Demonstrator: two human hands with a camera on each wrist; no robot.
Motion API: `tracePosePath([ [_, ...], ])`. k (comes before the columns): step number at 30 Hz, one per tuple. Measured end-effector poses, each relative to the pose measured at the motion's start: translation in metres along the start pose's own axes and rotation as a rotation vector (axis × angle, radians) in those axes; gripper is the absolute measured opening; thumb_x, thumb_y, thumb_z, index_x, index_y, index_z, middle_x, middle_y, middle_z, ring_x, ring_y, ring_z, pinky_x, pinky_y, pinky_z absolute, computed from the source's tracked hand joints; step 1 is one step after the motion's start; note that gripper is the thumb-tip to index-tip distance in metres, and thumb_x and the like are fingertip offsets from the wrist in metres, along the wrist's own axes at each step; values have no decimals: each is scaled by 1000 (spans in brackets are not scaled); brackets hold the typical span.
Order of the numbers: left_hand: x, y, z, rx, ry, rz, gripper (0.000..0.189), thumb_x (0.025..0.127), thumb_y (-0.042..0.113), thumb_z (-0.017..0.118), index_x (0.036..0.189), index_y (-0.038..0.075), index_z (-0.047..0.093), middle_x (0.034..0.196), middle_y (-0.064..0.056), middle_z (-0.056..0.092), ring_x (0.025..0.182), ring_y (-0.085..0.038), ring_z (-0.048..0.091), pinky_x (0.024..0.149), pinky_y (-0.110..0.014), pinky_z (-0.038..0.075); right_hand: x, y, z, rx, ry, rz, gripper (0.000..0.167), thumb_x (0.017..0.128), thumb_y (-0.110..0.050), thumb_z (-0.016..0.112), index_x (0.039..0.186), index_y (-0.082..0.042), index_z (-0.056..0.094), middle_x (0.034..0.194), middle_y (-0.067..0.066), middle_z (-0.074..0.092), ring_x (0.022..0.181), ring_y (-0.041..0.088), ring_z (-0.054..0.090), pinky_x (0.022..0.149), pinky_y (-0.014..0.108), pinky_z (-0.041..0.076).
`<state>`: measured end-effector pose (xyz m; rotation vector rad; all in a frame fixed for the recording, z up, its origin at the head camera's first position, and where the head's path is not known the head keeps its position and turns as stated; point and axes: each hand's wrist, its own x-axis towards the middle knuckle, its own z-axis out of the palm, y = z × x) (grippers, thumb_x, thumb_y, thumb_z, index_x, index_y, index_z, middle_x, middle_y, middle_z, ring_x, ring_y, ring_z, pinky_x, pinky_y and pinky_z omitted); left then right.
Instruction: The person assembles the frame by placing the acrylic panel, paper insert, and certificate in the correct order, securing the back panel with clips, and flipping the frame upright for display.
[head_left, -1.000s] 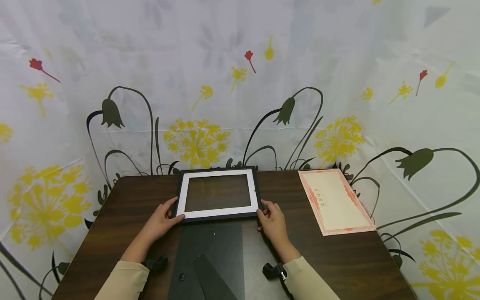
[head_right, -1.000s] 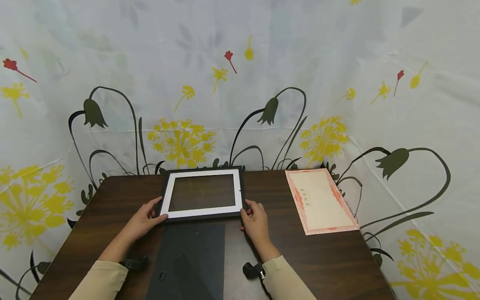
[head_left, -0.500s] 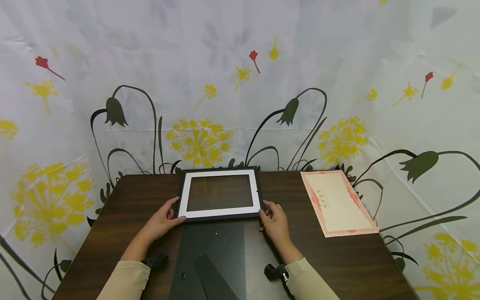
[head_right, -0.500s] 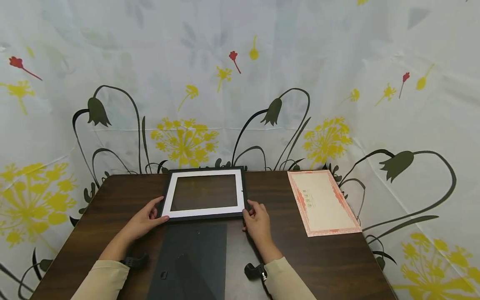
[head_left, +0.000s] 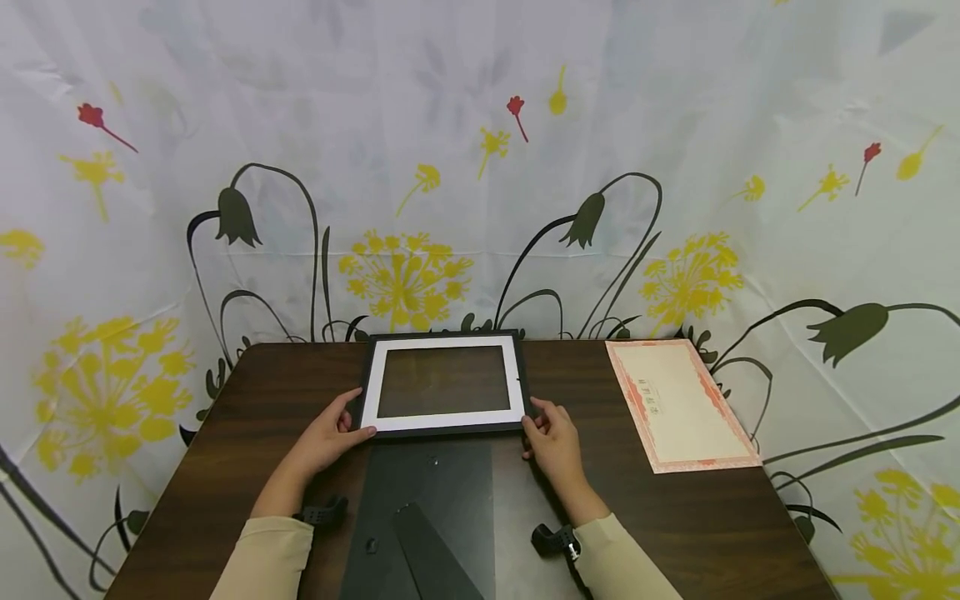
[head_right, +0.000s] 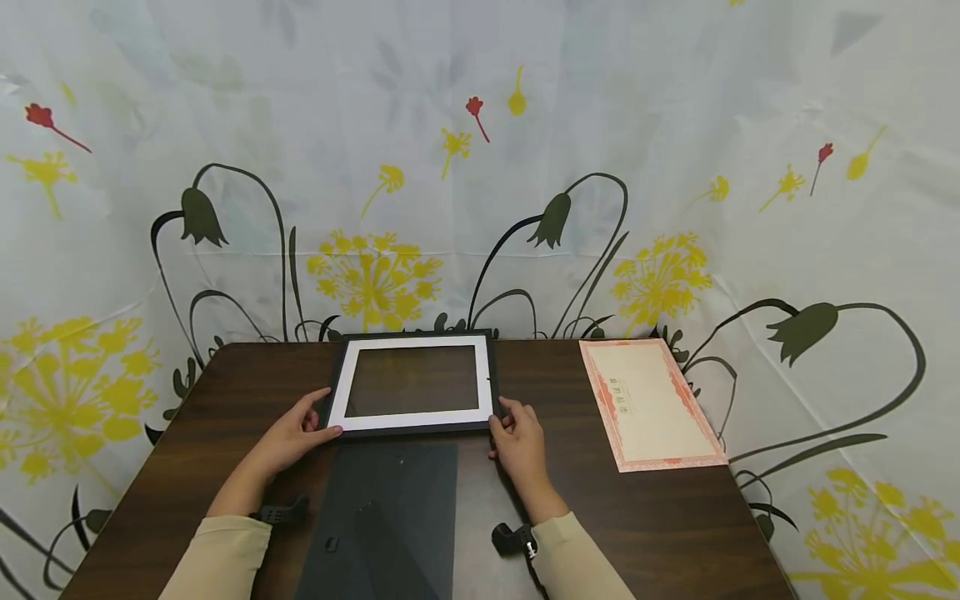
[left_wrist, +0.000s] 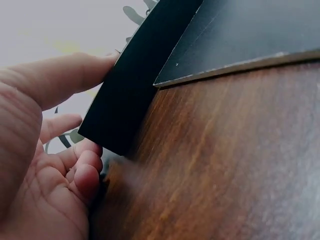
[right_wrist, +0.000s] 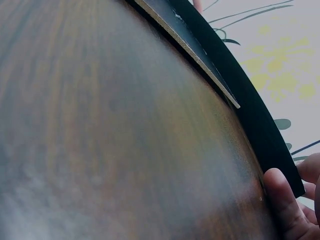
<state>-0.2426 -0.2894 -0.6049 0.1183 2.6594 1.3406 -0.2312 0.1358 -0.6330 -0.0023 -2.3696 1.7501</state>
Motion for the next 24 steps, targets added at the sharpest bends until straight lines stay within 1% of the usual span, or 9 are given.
tracePosePath([
  [7, -1, -2, 3, -27, 14, -6, 92, 97, 40, 84, 169, 12, 34, 100, -9, 43, 86, -20, 44, 72, -31, 40, -1, -2, -1, 1, -8, 15, 40, 101, -10, 78, 140, -5, 71, 99, 15, 55, 49, 14, 62, 51, 32, 61],
  [10, -1, -2, 3, -23, 18, 8, 93, 97, 40, 84, 169, 10, 33, 100, -10, 43, 87, -21, 44, 73, -32, 40, -1, -2, 0, -1, -6, 5, 40, 101, -10, 78, 140, -5, 71, 99, 16, 55, 49, 14, 62, 51, 32, 61],
  [17, -1, -2, 5, -28, 33, 10, 93, 96, 38, 85, 169, 11, 35, 102, -11, 44, 88, -21, 44, 74, -30, 40, -2, 0, -1, -4, -10, -12, 40, 101, -12, 78, 140, -2, 70, 99, 15, 55, 50, 12, 61, 51, 31, 61],
  [21, 0, -2, 4, -36, 33, 17, 93, 97, 38, 85, 169, 11, 35, 102, -11, 44, 88, -22, 44, 73, -31, 40, -1, 1, -2, 10, -7, -6, 41, 101, -10, 78, 140, -2, 70, 100, 16, 55, 52, 13, 61, 52, 31, 61],
  [24, -2, -2, 2, -33, 31, 8, 93, 97, 38, 85, 170, 11, 34, 101, -11, 44, 89, -22, 44, 73, -32, 40, -2, 1, -1, 32, -20, 10, 40, 101, -9, 78, 140, -3, 70, 101, 16, 55, 56, 14, 62, 53, 31, 62],
])
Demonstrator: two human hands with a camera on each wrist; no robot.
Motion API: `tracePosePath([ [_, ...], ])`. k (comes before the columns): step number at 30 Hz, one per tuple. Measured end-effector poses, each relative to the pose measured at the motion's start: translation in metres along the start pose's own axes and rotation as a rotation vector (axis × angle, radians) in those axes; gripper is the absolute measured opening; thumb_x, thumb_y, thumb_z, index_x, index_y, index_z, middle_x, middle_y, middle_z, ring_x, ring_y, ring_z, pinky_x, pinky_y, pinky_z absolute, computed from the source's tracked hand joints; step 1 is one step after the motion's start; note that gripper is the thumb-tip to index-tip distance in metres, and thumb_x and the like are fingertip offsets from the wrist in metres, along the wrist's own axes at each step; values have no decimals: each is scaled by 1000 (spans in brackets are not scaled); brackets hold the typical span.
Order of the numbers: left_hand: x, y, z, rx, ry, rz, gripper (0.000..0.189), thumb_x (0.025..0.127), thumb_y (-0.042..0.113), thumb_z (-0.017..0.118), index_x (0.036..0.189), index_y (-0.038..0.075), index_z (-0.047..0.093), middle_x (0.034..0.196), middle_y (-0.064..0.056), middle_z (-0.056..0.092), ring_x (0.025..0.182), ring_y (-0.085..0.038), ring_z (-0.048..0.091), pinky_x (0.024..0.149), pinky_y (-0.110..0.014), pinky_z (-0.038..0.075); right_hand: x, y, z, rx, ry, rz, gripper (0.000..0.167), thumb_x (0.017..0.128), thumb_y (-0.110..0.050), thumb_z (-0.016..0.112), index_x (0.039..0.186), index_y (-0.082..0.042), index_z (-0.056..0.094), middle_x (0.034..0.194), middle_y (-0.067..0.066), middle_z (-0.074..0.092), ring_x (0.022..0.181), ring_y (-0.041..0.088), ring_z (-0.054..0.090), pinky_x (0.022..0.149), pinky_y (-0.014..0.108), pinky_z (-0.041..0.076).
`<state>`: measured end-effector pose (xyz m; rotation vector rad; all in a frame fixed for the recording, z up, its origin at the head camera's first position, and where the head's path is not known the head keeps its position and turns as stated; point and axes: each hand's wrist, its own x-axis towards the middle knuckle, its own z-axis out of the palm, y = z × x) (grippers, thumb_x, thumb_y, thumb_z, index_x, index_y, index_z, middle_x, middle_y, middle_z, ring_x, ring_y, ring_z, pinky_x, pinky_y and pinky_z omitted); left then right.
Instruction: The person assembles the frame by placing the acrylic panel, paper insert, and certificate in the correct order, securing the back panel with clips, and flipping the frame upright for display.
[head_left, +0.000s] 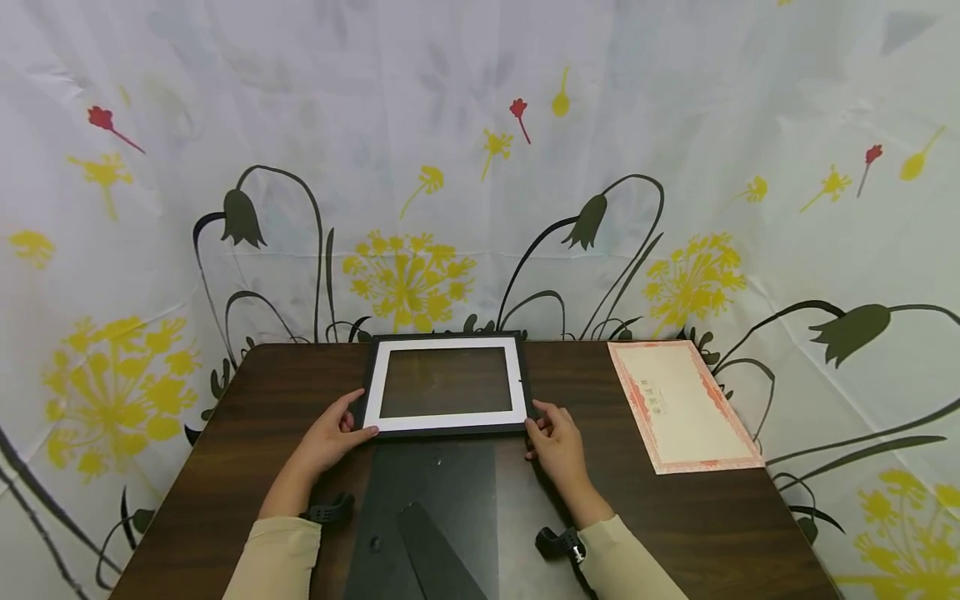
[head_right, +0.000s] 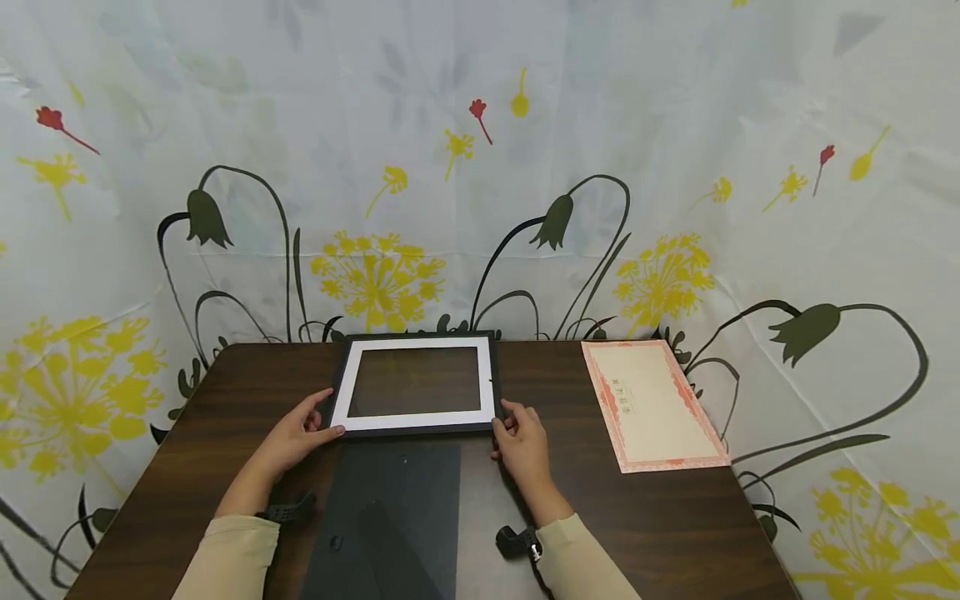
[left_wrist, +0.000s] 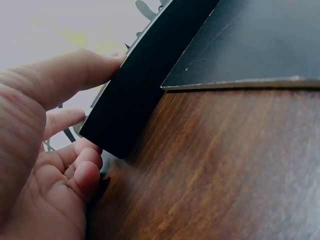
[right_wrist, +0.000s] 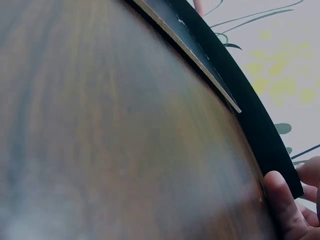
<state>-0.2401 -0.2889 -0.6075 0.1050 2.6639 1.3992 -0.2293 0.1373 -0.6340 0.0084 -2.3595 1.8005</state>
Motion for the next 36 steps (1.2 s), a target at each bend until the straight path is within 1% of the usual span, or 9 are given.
tracePosePath([
  [3, 0, -2, -2, 6, -1, -11, 92, 97, 39, 84, 170, 12, 34, 101, -10, 44, 89, -22, 44, 74, -31, 40, -1, 0, -3, 52, -15, 7, 37, 102, -7, 77, 138, -3, 71, 102, 17, 57, 63, 18, 65, 55, 34, 63],
  [6, 0, -3, -2, 10, -1, -9, 92, 97, 39, 84, 170, 12, 35, 102, -10, 45, 89, -22, 44, 74, -32, 40, -2, 0, -14, 19, 44, -42, 28, 101, -5, 76, 129, -5, 75, 100, 15, 61, 71, 18, 64, 56, 31, 62],
  [11, -2, 0, -1, 22, 9, -18, 91, 97, 40, 84, 169, 12, 36, 102, -10, 46, 89, -21, 45, 75, -33, 40, -1, 1, -49, -190, 223, -152, 13, 98, -5, 77, 110, -8, 80, 93, 6, 71, 77, 11, 61, 66, 22, 50],
  [17, -3, -2, -3, 9, 16, -43, 91, 97, 40, 85, 169, 14, 36, 103, -11, 45, 90, -22, 46, 75, -31, 41, 3, 1, -104, -360, 299, -188, 8, 97, -7, 79, 105, -7, 79, 90, 7, 70, 80, 14, 61, 72, 19, 47],
  [19, -3, -3, -4, 7, 13, -41, 92, 97, 42, 85, 169, 14, 36, 104, -11, 45, 91, -22, 46, 75, -32, 41, 5, 1, -123, -414, 326, -198, 8, 96, -5, 79, 104, -5, 78, 88, 10, 70, 81, 19, 62, 74, 22, 46],
  [22, -3, -4, -4, -5, 16, -47, 93, 96, 44, 85, 170, 16, 36, 105, -10, 46, 92, -23, 46, 76, -32, 41, 6, 1, -150, -485, 380, -204, 11, 94, -3, 78, 104, -1, 78, 88, 17, 71, 84, 30, 63, 78, 35, 45],
  [25, -4, -5, -2, -11, 17, -45, 93, 96, 44, 85, 170, 15, 36, 105, -10, 46, 93, -23, 46, 76, -32, 41, 4, 2, -175, -551, 412, -141, 18, 95, -8, 77, 111, 1, 77, 97, 22, 72, 91, 39, 61, 82, 52, 42],
  [29, -3, -6, 0, -17, 15, -46, 93, 95, 44, 86, 169, 15, 37, 104, -10, 46, 93, -22, 46, 76, -32, 41, -2, 3, -207, -642, 416, 5, 35, 97, -20, 76, 122, 4, 72, 112, 29, 67, 104, 48, 57, 87, 67, 37],
  [36, 0, -5, 2, -7, 14, -18, 91, 96, 41, 85, 168, 13, 38, 103, -10, 46, 91, -21, 46, 76, -31, 41, -11, 3, -249, -729, 356, 222, 67, 100, -32, 74, 137, 20, 56, 123, 41, 53, 113, 60, 54, 87, 70, 46],
])
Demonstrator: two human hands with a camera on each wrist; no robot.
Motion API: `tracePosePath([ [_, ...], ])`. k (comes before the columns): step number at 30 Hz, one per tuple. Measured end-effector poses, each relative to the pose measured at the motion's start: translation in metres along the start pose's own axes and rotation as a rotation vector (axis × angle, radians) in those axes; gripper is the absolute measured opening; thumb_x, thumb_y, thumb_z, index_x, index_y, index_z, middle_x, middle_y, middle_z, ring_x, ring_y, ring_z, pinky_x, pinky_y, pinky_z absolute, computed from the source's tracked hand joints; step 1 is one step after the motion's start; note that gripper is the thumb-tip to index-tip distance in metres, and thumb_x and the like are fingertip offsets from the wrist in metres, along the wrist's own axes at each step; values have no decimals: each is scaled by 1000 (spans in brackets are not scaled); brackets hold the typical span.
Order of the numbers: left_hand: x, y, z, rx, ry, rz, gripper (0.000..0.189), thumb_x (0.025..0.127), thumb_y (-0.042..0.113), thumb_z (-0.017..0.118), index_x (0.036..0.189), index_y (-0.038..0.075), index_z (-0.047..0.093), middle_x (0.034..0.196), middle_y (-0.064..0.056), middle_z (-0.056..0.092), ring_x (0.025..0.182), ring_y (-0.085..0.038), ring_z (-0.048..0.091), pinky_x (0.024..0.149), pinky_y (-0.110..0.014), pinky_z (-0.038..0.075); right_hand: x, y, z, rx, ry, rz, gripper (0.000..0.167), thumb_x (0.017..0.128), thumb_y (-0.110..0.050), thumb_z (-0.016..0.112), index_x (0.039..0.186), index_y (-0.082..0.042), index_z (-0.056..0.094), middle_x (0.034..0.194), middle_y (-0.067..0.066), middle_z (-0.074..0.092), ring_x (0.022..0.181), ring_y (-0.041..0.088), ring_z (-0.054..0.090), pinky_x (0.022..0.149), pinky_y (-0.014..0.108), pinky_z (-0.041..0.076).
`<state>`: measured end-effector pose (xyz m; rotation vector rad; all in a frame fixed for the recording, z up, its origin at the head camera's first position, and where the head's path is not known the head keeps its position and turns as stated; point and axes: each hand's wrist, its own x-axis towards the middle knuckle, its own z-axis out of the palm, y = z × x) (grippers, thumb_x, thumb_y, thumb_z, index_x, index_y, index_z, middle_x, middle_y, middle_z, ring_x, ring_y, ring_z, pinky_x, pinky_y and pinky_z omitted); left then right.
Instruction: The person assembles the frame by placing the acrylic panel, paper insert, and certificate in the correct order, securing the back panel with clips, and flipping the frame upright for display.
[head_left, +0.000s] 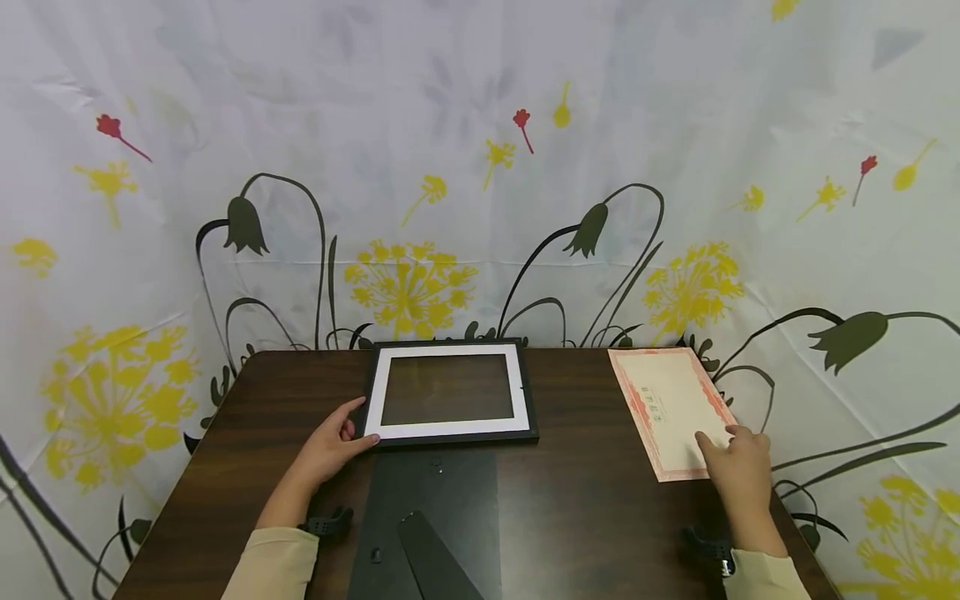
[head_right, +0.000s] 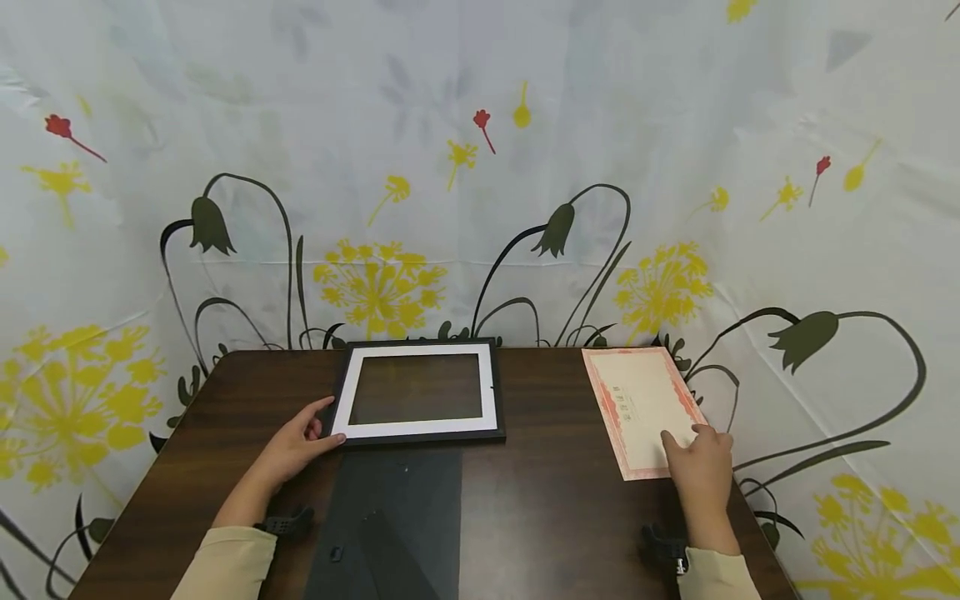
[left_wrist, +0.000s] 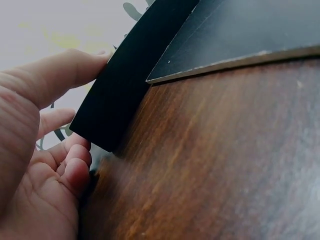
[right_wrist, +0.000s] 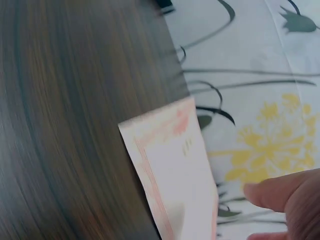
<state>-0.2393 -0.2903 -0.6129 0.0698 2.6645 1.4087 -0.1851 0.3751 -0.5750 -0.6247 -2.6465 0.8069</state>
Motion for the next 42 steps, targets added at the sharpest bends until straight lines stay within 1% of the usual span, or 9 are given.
tracePosePath([
  [4, 0, 0, 1, -5, -3, 10, 90, 96, 39, 85, 168, 13, 38, 102, -10, 45, 90, -21, 46, 76, -30, 41, 0, 9, -12, -58, -21, 44, 77, 98, -36, 77, 135, 26, 53, 124, 47, 48, 112, 66, 53, 83, 73, 47],
  [8, 0, 1, 1, -7, -8, 10, 90, 97, 39, 85, 168, 11, 37, 102, -9, 45, 88, -20, 46, 73, -30, 41, 1, 17, -19, -100, -30, 59, 77, 96, -37, 79, 122, 30, 54, 116, 48, 48, 108, 67, 52, 78, 71, 47],
  [14, -1, -1, -1, -9, -8, 23, 90, 97, 37, 85, 168, 8, 37, 101, -10, 45, 86, -20, 44, 73, -30, 40, 4, 30, -24, -191, -145, 85, 83, 95, -47, 77, 107, 31, 54, 110, 52, 54, 97, 63, 60, 77, 68, 52],
  [18, -1, -3, -2, -8, -9, 20, 91, 97, 37, 85, 168, 10, 37, 100, -9, 44, 85, -19, 44, 72, -29, 41, 5, 37, -21, -200, -190, 140, 91, 96, -57, 74, 111, 30, 51, 109, 51, 59, 89, 59, 66, 71, 65, 54],
  [22, -1, -2, -2, 5, -10, 29, 90, 97, 38, 85, 168, 10, 37, 100, -8, 44, 87, -20, 45, 73, -30, 41, 2, 44, -16, -198, -207, 194, 102, 97, -68, 69, 118, 30, 45, 109, 51, 59, 90, 61, 66, 67, 64, 54],
  [28, 0, -2, -2, 22, -9, 41, 90, 97, 38, 84, 167, 8, 38, 100, -9, 45, 90, -20, 46, 76, -31, 40, -1, 45, -9, -216, -228, 249, 110, 94, -69, 71, 128, 30, 38, 113, 52, 57, 92, 62, 65, 62, 64, 54],
  [32, 0, -2, -1, 28, -10, 30, 91, 97, 40, 85, 167, 8, 37, 102, -9, 45, 91, -21, 46, 77, -32, 40, 1, 45, -10, -230, -253, 251, 113, 92, -71, 72, 129, 30, 35, 117, 53, 56, 91, 62, 65, 64, 66, 55],
  [38, 1, -2, 0, 37, -8, 41, 88, 98, 37, 84, 167, 7, 37, 101, -9, 45, 90, -21, 45, 76, -31, 40, 5, 43, -12, -245, -303, 246, 123, 88, -77, 73, 131, 32, 33, 123, 53, 53, 100, 66, 63, 75, 76, 55],
  [42, 2, -2, 0, 44, -3, 38, 88, 98, 37, 84, 167, 7, 38, 101, -9, 45, 90, -22, 45, 76, -32, 40, 5, 44, -12, -245, -313, 248, 124, 86, -78, 74, 130, 31, 33, 124, 53, 53, 100, 65, 64, 74, 75, 55],
])
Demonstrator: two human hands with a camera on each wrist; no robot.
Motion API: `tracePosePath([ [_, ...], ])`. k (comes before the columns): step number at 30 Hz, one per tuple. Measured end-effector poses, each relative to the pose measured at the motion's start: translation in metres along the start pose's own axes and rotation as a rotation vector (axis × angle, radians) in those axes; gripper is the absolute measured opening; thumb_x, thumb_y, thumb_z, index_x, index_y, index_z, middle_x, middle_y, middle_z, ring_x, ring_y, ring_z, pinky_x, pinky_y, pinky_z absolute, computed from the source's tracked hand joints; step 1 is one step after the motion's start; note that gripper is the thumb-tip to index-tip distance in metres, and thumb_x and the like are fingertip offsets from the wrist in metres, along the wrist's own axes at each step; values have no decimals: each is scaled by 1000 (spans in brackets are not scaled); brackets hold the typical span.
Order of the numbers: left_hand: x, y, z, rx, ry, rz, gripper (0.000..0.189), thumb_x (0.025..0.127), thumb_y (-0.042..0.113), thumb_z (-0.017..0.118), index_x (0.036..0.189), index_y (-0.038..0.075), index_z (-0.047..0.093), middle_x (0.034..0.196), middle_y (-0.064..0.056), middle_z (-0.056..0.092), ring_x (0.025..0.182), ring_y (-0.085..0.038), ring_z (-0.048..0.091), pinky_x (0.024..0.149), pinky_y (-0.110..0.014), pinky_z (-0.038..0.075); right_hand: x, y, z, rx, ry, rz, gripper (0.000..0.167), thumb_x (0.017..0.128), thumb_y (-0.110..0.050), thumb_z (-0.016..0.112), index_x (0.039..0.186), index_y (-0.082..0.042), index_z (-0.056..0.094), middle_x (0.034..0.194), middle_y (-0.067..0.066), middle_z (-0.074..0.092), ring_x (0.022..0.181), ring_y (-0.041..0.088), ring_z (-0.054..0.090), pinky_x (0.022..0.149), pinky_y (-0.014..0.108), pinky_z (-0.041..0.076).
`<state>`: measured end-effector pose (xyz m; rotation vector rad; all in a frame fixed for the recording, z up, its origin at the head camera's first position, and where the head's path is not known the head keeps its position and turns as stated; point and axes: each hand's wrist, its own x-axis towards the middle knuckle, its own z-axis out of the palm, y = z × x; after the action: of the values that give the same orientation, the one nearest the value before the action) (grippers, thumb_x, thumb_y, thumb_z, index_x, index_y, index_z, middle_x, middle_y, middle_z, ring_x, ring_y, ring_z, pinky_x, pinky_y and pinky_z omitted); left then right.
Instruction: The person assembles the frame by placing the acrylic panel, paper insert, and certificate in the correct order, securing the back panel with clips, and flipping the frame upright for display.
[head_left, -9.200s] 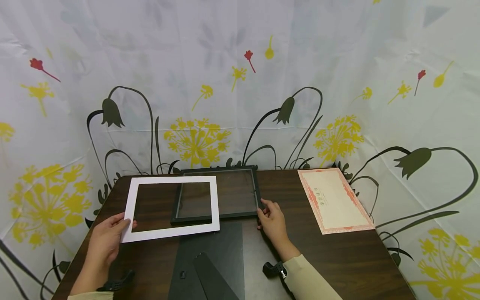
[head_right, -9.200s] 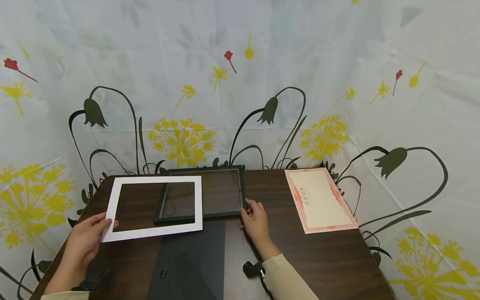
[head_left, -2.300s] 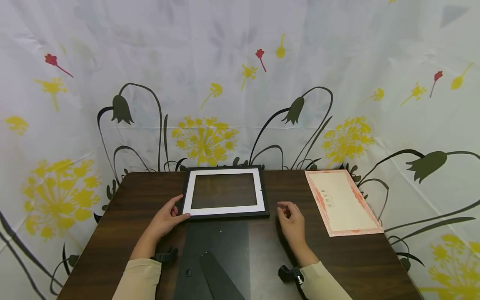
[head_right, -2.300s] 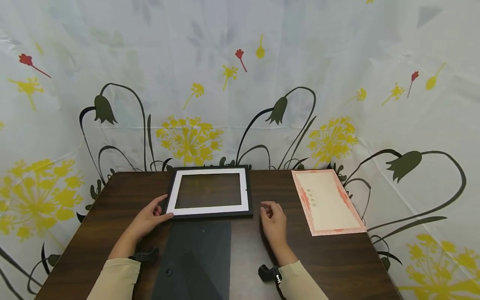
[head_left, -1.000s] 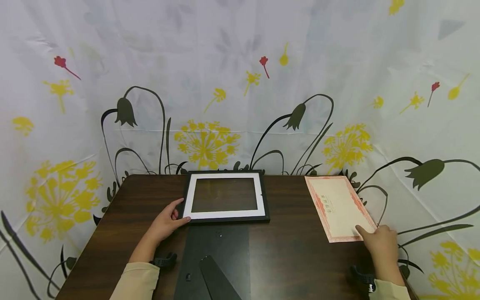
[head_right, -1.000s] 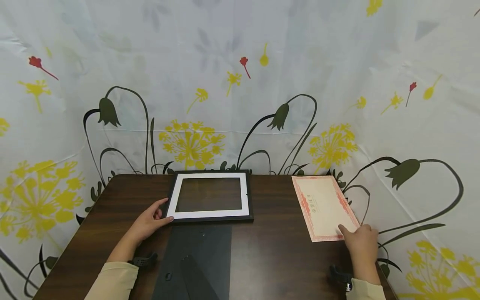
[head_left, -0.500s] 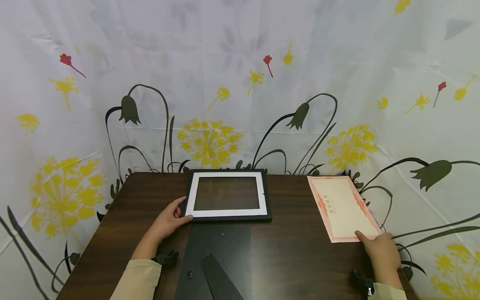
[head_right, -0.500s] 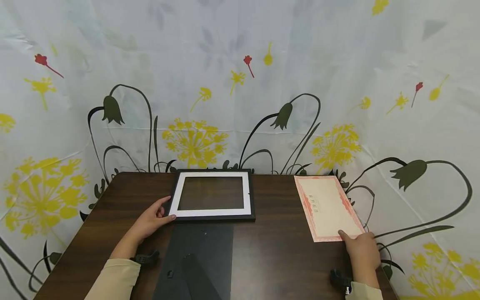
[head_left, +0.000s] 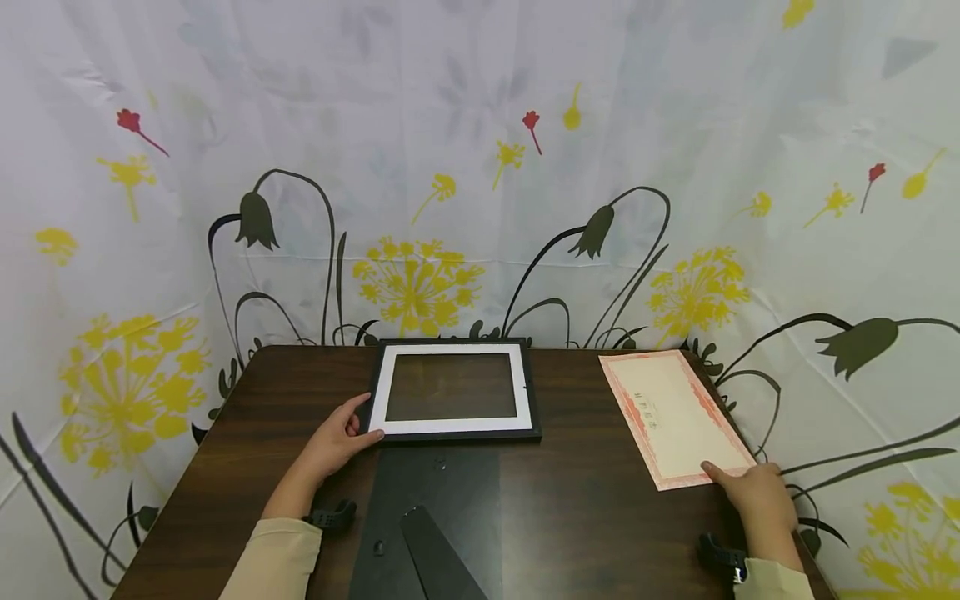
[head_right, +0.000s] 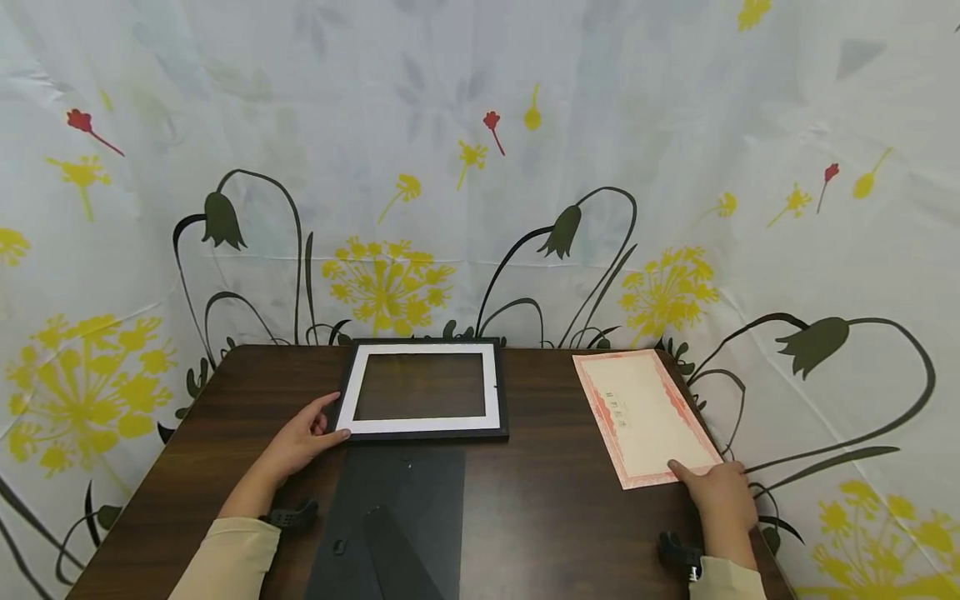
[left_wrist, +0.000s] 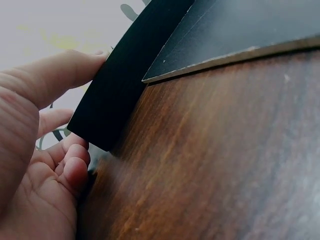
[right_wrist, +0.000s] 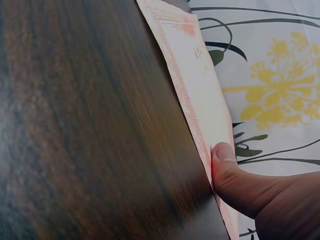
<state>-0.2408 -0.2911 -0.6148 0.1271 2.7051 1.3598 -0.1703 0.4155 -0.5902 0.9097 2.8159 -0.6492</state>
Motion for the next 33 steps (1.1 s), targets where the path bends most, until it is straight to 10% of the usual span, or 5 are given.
tracePosePath([
  [33, -4, 2, 0, -54, 12, -35, 91, 97, 37, 84, 166, 4, 34, 103, -7, 45, 95, -21, 47, 82, -32, 41, -4, 7, -3, 90, -16, 34, 118, 86, -62, 84, 136, 27, 25, 131, 55, 48, 114, 71, 57, 88, 79, 50],
])
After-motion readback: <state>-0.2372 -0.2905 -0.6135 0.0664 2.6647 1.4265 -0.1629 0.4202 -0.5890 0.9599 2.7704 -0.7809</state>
